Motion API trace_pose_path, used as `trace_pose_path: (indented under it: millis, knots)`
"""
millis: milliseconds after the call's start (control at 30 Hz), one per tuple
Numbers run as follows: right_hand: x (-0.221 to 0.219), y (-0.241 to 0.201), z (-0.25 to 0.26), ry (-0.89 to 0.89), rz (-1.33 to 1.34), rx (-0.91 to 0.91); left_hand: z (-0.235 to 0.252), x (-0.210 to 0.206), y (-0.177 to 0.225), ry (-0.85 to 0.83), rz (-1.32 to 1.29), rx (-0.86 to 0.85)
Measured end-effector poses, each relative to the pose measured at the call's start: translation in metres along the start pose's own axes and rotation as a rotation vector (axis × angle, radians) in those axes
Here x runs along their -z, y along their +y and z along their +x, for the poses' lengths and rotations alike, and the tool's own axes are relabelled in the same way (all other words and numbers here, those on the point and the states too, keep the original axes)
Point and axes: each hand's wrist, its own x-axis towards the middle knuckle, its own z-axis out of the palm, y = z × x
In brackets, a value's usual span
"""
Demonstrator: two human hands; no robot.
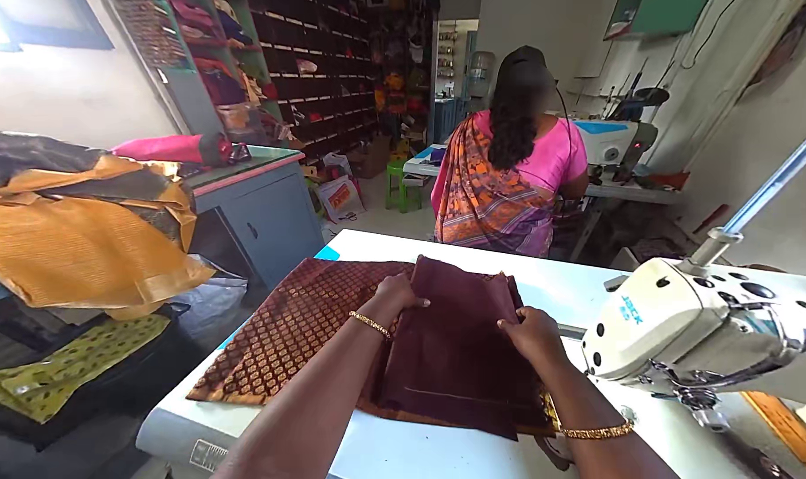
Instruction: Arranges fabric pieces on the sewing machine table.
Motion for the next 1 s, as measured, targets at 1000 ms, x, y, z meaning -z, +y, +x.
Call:
trace_pose_path:
  millis: [1000]
  knots:
    - [0.009, -0.007, -0.023, -0.096, -0.046, 0.013, -0.053, 0.008, -0.009, 0.082, -0.257, -0.236]
